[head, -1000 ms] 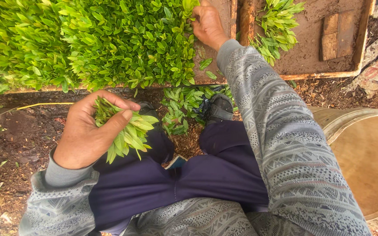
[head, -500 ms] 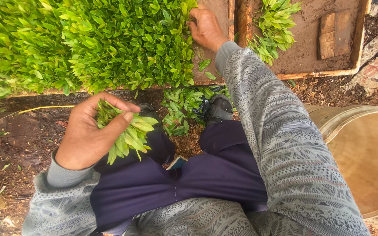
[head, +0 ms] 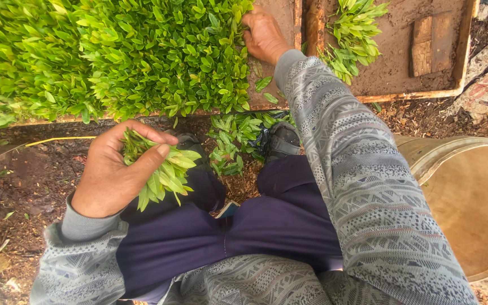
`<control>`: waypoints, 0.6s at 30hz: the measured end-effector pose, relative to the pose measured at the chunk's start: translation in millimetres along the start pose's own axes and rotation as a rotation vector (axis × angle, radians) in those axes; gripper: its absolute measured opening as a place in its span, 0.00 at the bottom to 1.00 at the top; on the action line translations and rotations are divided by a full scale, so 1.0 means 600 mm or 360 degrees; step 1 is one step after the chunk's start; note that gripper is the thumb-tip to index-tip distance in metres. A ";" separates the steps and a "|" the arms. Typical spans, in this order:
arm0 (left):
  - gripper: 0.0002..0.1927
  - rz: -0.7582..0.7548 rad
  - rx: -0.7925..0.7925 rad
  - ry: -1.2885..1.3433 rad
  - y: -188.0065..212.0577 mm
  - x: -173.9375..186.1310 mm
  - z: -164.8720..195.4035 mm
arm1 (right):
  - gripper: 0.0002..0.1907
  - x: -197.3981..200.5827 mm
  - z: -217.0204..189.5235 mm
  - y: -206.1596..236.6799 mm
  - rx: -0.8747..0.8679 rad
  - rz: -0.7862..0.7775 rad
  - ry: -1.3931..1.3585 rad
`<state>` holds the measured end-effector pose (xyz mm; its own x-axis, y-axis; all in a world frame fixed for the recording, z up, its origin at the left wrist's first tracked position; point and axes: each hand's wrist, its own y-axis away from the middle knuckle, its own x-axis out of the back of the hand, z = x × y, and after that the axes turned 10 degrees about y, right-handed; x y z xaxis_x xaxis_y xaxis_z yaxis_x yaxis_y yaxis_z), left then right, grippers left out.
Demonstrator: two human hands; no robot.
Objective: The person sits cross-legged on the ground and sorts green leaves by hand, picking them from a large pile and arranging them into a wooden tray. The person repeatedly picks up leaves, separates them, and places them into the tray.
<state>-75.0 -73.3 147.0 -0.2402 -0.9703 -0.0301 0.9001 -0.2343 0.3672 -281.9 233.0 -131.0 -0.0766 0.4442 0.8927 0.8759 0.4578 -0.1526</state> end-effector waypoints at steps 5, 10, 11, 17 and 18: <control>0.03 0.0069 0.0061 0.0042 0.007 0.004 0.002 | 0.09 0.012 -0.006 -0.011 -0.0193 -0.0187 -0.0061; 0.03 0.0024 0.0023 0.0068 0.008 0.006 0.003 | 0.06 0.022 -0.011 -0.005 -0.0069 -0.0085 -0.0201; 0.04 0.0011 0.0000 0.0061 0.009 0.005 0.003 | 0.06 0.021 -0.011 -0.003 -0.0101 -0.0102 -0.0214; 0.04 -0.0004 -0.0017 0.0001 0.005 0.001 0.003 | 0.05 0.005 -0.001 0.001 0.0035 -0.0039 -0.0008; 0.04 -0.0002 0.0008 0.0005 0.002 0.001 0.003 | 0.05 0.001 0.001 0.002 0.0028 -0.0070 0.0047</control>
<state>-74.7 -74.4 148.9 -0.2400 -0.9702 -0.0337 0.8980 -0.2351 0.3719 -281.2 234.5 -131.0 -0.1004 0.4008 0.9106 0.8634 0.4900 -0.1205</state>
